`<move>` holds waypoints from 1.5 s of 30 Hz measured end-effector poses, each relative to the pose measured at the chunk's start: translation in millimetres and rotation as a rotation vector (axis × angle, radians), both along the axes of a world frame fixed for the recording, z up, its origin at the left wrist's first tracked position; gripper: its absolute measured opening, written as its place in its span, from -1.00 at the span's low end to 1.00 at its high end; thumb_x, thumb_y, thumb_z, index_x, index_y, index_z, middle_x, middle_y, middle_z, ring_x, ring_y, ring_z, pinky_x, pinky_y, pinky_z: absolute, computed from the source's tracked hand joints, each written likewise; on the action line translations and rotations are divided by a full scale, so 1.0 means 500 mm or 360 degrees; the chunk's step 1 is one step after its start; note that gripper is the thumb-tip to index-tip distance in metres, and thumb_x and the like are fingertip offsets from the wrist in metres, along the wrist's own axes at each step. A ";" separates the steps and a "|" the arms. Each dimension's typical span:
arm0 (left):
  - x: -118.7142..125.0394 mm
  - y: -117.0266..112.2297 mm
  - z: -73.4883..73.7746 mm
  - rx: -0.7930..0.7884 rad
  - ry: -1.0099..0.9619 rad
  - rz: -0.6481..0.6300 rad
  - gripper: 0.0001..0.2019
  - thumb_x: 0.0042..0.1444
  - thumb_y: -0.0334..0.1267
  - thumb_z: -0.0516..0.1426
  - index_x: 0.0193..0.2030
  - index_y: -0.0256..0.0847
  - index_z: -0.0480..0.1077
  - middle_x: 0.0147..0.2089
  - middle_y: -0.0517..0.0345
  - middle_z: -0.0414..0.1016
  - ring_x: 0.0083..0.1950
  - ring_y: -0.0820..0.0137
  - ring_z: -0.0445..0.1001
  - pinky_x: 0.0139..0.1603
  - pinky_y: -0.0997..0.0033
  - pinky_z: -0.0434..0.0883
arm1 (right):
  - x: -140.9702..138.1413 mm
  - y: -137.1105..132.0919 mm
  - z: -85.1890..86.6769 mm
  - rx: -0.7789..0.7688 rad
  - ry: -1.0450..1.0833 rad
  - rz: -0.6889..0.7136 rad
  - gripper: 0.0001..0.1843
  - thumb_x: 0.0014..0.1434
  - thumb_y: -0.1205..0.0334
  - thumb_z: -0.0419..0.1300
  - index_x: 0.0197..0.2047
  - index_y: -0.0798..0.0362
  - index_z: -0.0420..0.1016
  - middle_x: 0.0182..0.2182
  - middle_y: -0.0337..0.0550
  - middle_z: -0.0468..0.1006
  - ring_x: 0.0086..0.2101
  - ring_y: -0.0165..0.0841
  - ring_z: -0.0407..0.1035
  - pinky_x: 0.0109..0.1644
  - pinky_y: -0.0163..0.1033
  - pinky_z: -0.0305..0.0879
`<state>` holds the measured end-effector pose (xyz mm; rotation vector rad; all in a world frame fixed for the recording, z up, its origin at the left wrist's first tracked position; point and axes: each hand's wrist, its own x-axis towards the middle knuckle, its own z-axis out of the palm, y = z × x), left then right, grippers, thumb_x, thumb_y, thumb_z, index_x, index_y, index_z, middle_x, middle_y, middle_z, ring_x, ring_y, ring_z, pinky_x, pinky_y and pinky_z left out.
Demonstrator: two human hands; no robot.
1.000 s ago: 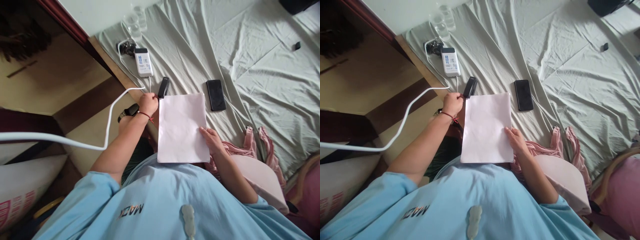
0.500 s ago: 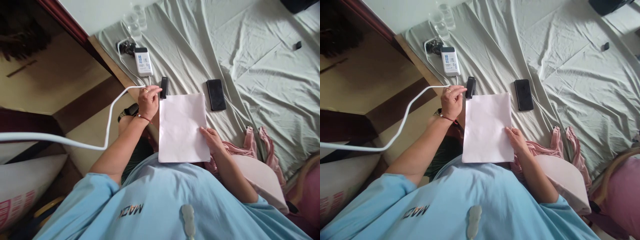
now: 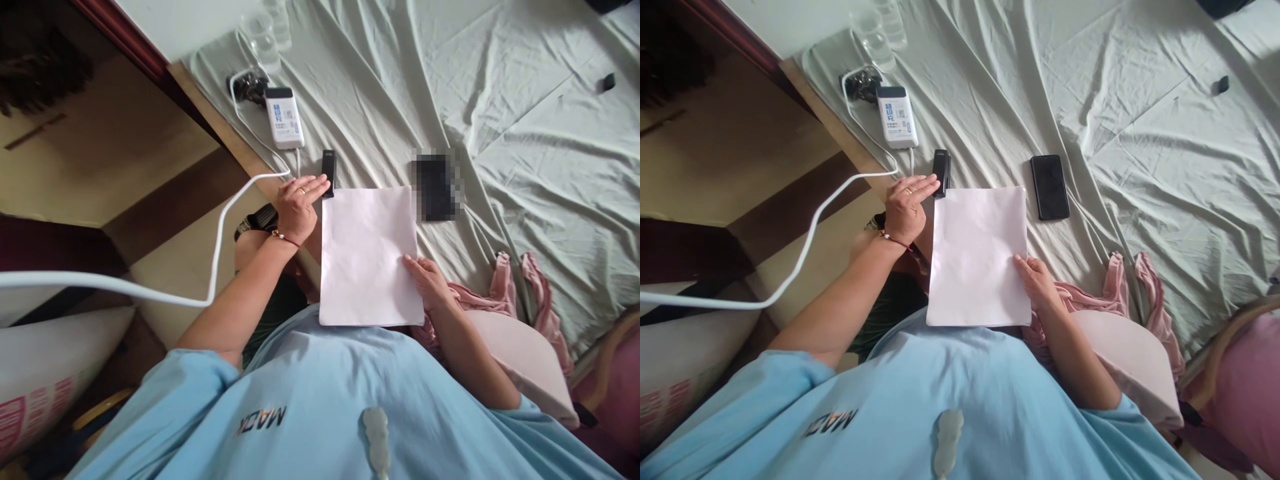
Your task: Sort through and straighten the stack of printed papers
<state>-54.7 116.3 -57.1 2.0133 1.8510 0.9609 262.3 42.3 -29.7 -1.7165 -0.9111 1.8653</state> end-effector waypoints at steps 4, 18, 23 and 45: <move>0.005 -0.005 -0.013 0.0016 0.0017 0.0041 -0.54 0.27 -0.46 -0.05 0.13 -0.04 0.54 0.26 0.13 0.50 0.31 0.25 0.42 0.52 -0.06 0.00 | 0.004 0.000 -0.005 -0.0018 0.0068 -0.0061 -0.48 -0.01 -0.25 0.40 -0.20 0.02 0.59 -0.45 -0.14 0.66 -0.56 -0.33 0.44 -0.54 -0.30 0.31; 0.028 -0.071 0.012 0.0089 -0.0249 0.0129 -0.50 0.36 -0.18 0.01 0.39 -0.27 0.22 0.38 -0.20 0.32 0.34 0.24 0.38 0.28 0.27 0.39 | 0.028 -0.016 0.025 0.0003 0.0103 -0.0177 -0.48 -0.07 -0.25 0.42 -0.24 0.00 0.56 -0.44 -0.14 0.67 -0.53 -0.26 0.51 -0.54 -0.27 0.36; 0.078 -0.172 0.031 -0.0439 -0.0796 0.0306 -0.53 0.37 0.12 0.00 0.08 -0.26 0.38 -0.15 -0.04 0.58 -0.39 0.44 0.50 -0.37 0.45 0.41 | 0.059 -0.024 0.031 0.0015 -0.0020 -0.0243 -0.52 -0.06 -0.25 0.41 -0.31 0.00 0.55 -0.51 -0.13 0.64 -0.57 -0.23 0.49 -0.57 -0.23 0.36; 0.112 -0.218 0.004 -0.0690 -0.0348 0.0359 -0.63 0.29 -0.03 -0.10 -0.51 -0.14 0.02 -0.56 0.16 0.14 -0.49 0.40 0.10 -0.36 0.30 0.00 | 0.088 0.286 -0.060 0.1364 -0.1812 0.0265 -0.09 0.14 -0.21 0.25 0.37 0.17 0.13 0.20 0.33 0.33 0.24 0.17 0.11 0.28 0.41 0.02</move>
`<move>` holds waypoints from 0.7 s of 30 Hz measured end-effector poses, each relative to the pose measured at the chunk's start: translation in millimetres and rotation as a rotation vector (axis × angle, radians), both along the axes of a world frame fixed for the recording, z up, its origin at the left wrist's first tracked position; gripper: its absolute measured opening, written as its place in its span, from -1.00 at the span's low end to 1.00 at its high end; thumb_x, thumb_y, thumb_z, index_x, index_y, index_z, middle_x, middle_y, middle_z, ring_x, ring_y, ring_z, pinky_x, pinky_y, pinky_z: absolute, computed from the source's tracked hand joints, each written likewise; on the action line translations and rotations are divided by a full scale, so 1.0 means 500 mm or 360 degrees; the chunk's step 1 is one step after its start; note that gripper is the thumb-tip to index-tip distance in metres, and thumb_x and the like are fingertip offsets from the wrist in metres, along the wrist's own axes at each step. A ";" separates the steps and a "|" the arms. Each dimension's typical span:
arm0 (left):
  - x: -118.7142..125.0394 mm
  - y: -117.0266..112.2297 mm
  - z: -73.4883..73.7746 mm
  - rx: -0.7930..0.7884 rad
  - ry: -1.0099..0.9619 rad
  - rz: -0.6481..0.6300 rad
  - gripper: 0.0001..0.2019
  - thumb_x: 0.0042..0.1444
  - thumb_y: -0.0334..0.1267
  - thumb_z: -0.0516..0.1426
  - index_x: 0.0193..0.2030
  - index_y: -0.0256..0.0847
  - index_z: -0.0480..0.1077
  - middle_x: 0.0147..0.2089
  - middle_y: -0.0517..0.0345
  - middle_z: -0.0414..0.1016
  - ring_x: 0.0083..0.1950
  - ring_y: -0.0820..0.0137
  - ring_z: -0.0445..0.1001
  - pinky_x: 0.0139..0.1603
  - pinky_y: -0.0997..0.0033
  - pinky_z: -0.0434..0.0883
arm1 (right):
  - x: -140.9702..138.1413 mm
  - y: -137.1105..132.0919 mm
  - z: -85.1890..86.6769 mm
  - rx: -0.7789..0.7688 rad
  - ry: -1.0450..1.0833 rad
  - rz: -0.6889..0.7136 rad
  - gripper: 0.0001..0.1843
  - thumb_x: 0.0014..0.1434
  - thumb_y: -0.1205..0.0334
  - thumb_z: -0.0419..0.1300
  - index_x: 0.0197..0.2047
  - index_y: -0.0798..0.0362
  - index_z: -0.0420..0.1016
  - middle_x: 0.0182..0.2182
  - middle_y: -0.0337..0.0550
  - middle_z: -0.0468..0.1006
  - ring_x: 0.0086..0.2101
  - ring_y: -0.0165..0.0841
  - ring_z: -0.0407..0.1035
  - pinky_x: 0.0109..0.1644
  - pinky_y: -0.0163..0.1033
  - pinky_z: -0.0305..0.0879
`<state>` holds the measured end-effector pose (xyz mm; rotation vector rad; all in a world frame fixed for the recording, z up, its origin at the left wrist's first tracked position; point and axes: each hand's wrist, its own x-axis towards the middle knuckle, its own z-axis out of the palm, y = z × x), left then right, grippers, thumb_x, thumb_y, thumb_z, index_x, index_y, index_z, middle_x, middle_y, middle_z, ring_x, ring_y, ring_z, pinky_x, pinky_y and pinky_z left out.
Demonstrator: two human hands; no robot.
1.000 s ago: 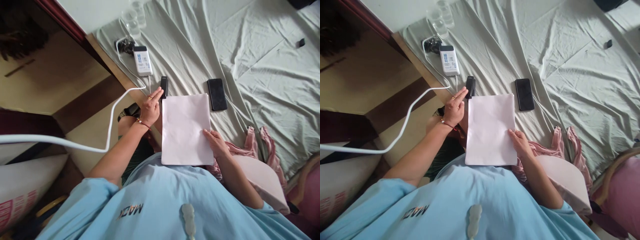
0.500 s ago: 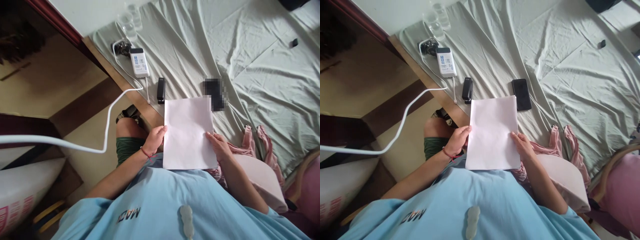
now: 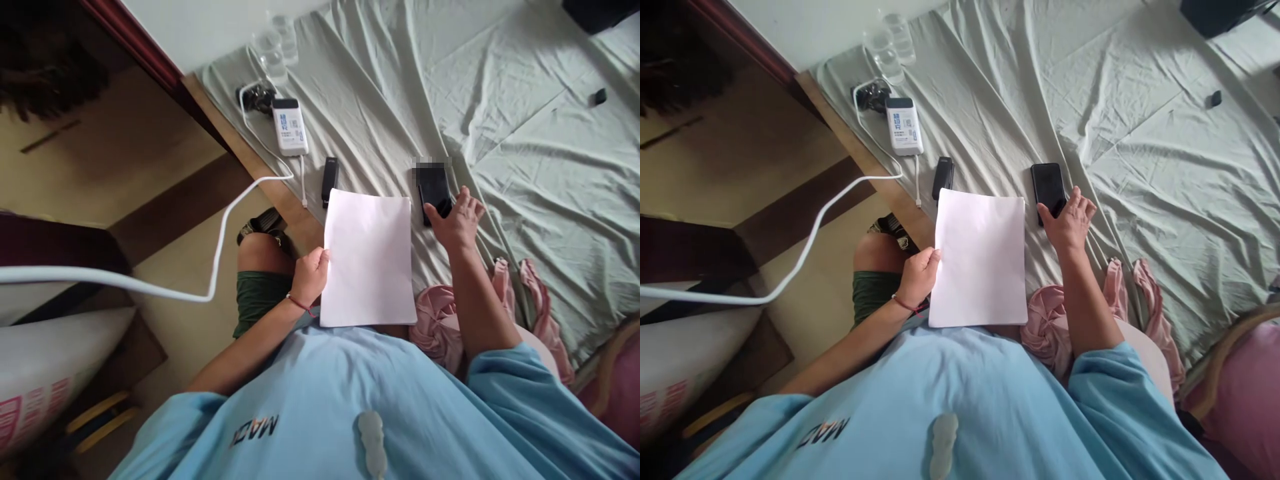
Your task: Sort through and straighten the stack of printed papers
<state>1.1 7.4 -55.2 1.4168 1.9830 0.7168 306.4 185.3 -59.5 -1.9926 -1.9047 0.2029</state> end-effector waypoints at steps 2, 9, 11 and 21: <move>0.001 0.001 -0.001 0.0007 0.0014 0.0001 -0.63 0.29 -0.04 -0.10 -0.51 -0.14 0.01 -0.56 0.16 0.14 -0.49 0.40 0.11 -0.35 0.30 0.00 | -0.018 0.020 -0.015 -0.0072 -0.0021 -0.0014 0.01 0.09 -0.24 0.28 0.39 0.19 0.07 0.23 0.37 0.28 0.26 0.20 0.05 0.28 0.38 0.04; 0.002 0.004 -0.006 0.0021 0.0020 -0.0027 -0.64 0.30 -0.06 -0.10 -0.49 -0.14 0.01 -0.55 0.16 0.13 -0.48 0.40 0.10 -0.35 0.30 -0.01 | -0.055 0.042 -0.015 -0.0011 -0.0080 -0.0113 -0.09 0.05 -0.17 0.29 0.32 0.16 0.15 0.16 0.32 0.34 0.21 0.20 0.10 0.24 0.39 0.10; 0.001 0.005 -0.009 0.0028 0.0020 -0.0031 -0.65 0.30 -0.06 -0.09 -0.49 -0.14 0.01 -0.54 0.16 0.13 -0.48 0.40 0.10 -0.35 0.30 -0.01 | -0.061 0.034 -0.001 -0.0030 -0.0125 -0.0115 -0.15 0.04 -0.14 0.29 0.27 0.16 0.20 0.15 0.31 0.36 0.21 0.18 0.11 0.24 0.36 0.12; 0.000 0.006 -0.011 0.0058 0.0025 -0.0005 -0.64 0.30 -0.07 -0.09 -0.50 -0.14 0.02 -0.54 0.15 0.15 -0.47 0.39 0.13 -0.34 0.29 0.00 | -0.069 -0.021 0.036 -0.0276 -0.0263 -0.0158 -0.20 0.10 -0.18 0.26 0.23 0.18 0.25 0.18 0.33 0.35 0.21 0.17 0.11 0.22 0.27 0.14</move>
